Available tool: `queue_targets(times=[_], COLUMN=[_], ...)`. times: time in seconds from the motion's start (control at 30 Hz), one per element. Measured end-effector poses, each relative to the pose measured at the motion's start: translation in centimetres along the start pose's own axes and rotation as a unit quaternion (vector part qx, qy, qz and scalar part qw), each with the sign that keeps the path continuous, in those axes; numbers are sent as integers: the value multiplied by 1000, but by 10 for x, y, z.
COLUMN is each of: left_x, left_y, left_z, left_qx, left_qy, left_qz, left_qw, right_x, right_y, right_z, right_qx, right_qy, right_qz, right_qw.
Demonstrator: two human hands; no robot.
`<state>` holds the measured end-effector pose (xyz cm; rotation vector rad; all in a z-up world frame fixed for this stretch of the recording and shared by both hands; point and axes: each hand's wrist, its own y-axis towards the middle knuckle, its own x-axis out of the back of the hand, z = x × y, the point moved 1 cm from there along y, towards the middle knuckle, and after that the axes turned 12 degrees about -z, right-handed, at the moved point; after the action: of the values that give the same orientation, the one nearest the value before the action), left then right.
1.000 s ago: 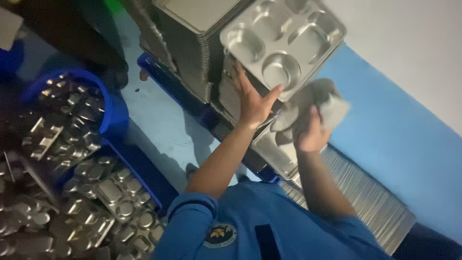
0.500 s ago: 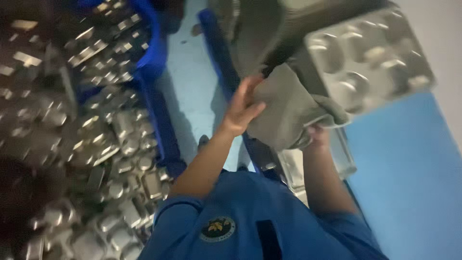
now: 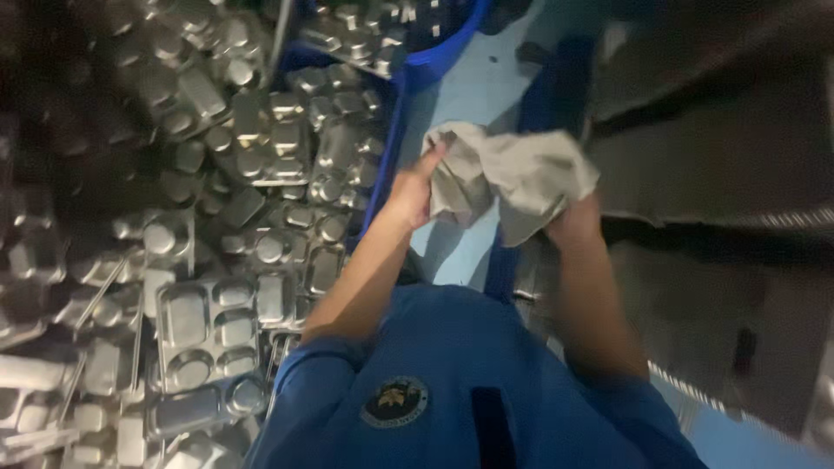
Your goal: The person repeatedly picks up stainless steel compartmentalized trays from a large pile, wipes each one with a cloth, and places it into a blue bin. The action is continuous and repetitive throughout the clip.
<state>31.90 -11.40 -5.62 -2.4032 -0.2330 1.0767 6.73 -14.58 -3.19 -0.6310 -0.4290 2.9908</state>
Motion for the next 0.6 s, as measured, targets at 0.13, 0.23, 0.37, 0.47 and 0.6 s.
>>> queue_targets(times=[0.13,0.23,0.37,0.47,0.6], left_x=[52,72,106,125,155], left_y=[39,56,85,117,155], left_z=[-26,-21,-3,10,33], left_qx=[36,33,14,-140,-190], left_qy=[16,-67,-105,-273,-109], left_qz=[-113,-91,-181,-64,-341], left_qw=[993,993,978,949,914], right_x=[-27,-72,-125,-141,-143], right_y=[79,115,138,148,196], right_z=[-32,-58,-108,-133,-172], right_qx=[-116,-100,107,230,-58], right_qy=[142,-31,-330,-383,-220], right_qz=[-56,14,309,503,482], right_qw=[982,994,886,740,846])
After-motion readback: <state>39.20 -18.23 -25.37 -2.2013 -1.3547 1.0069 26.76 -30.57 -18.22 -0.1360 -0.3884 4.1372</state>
